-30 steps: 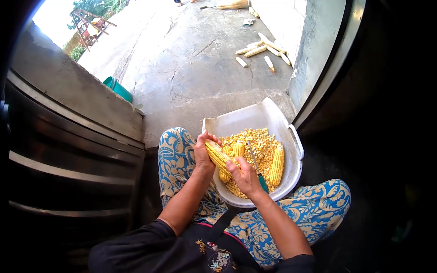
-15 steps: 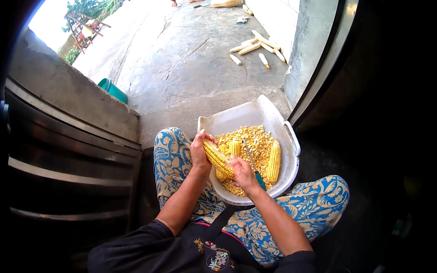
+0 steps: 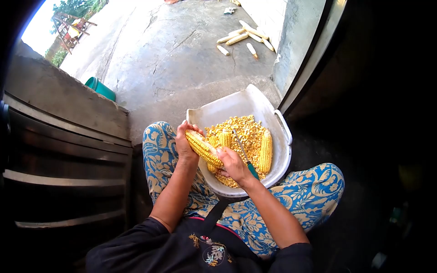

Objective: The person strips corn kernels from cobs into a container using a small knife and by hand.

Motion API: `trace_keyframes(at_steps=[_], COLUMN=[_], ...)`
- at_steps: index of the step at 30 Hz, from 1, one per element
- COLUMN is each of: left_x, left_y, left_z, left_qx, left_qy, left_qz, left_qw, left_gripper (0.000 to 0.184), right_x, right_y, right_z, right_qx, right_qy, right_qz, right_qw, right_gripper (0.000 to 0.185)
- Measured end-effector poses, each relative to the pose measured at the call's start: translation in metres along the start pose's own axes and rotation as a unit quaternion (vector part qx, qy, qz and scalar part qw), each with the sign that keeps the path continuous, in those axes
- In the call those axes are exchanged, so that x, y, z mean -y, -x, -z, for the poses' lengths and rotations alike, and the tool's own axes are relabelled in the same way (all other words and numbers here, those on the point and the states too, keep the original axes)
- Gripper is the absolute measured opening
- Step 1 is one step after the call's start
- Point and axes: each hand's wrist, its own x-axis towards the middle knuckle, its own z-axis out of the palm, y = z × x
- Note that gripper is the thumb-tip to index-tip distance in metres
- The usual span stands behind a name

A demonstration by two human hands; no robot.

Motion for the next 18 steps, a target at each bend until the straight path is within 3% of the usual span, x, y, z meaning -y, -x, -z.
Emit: trace_keyframes(at_steps=[3,10,12,18], left_x=[0.001,0.003,-0.003,-0.005], left_y=[0.0,-0.003,-0.001,-0.006], left_z=[0.001,0.002,-0.003,0.002], left_qx=[0.009,0.025,0.019,0.017], left_qy=[-0.022,-0.048,-0.033,0.01], left_qz=[-0.006,-0.011,-0.011,-0.007], left_qw=[1.0,0.998,0.999,1.0], left_gripper=[0.024,0.024,0.024,0.023], right_x=[0.006,0.008,0.004,0.004], right_y=[0.004,0.001,-0.003,-0.002], right_z=[-0.006,-0.002,-0.002,0.001], right_qx=[-0.058,0.031,0.039,0.068], right_qy=[0.026,-0.013,-0.022,-0.096], right_qz=[-0.017,-0.003,0.04,0.018], right_qw=[0.998,0.999,0.998,0.993], right_gripper=[0.037,0.038,0.033,0.021])
